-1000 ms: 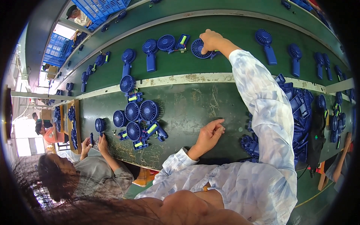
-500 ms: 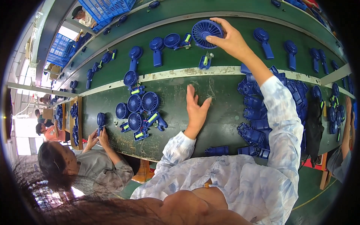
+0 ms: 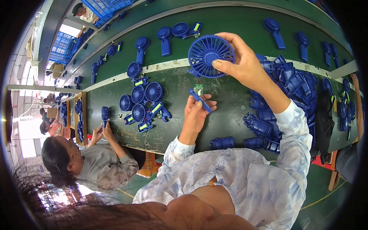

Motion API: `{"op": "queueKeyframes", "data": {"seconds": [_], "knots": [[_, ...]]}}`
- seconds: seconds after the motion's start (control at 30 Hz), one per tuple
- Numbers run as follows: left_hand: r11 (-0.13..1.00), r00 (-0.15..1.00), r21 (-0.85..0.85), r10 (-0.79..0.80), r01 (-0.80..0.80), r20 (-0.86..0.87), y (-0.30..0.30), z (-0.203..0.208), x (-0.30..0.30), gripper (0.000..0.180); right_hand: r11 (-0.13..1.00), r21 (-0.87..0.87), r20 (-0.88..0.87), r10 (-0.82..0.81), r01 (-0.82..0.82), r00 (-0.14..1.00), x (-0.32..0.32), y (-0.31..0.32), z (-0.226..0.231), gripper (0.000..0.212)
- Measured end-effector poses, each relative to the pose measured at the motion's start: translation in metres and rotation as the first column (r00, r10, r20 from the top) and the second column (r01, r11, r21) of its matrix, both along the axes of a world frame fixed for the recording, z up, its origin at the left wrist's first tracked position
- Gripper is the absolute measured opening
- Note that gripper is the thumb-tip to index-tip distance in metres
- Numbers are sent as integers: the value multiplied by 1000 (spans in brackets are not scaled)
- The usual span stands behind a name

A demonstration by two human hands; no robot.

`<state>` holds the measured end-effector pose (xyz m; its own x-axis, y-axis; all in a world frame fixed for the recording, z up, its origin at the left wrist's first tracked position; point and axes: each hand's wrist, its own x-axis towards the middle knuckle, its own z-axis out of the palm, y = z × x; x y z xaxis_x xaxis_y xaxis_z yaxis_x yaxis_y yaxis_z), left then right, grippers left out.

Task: The person picks up a fan head and a battery, fits them into the blue housing, and snaps the handle cover into place. After testing the power button, they place the assembled fan onto the conveyor belt.

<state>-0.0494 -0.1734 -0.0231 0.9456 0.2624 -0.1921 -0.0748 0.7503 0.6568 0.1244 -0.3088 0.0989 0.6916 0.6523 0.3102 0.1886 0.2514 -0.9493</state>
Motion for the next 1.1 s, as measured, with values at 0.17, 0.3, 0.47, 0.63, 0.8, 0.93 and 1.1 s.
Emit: {"op": "queueKeyframes", "data": {"seconds": [0.17,0.3,0.47,0.63,0.8,0.93,1.1], "knots": [[931,999,363,53,-49,-2,-8,-4,-10,58,997,-53,-33,55,-57,998,-20,-8,-9,66],[834,965,-485,-227,263,134,1,-14,-13,54,988,-83,-99,123,-132,987,-27,-19,-8,67],[886,953,-409,-283,219,-103,-3,-8,-12,60,869,-314,-216,326,-382,920,-40,-29,-8,77],[885,880,-17,-465,466,-99,-10,-5,-13,39,930,-229,-137,263,-289,955,-30,-27,-46,64],[913,886,-39,-404,406,-229,-13,13,-21,31,893,-374,-191,188,-249,963,-15,-36,-51,63],[918,915,116,-354,380,-194,-16,2,-21,30,875,-416,-101,226,-247,969,-17,-34,-50,64],[875,925,305,-339,376,-171,-16,-1,-21,26,824,-449,-174,297,-344,939,-11,-33,-55,68]]}}
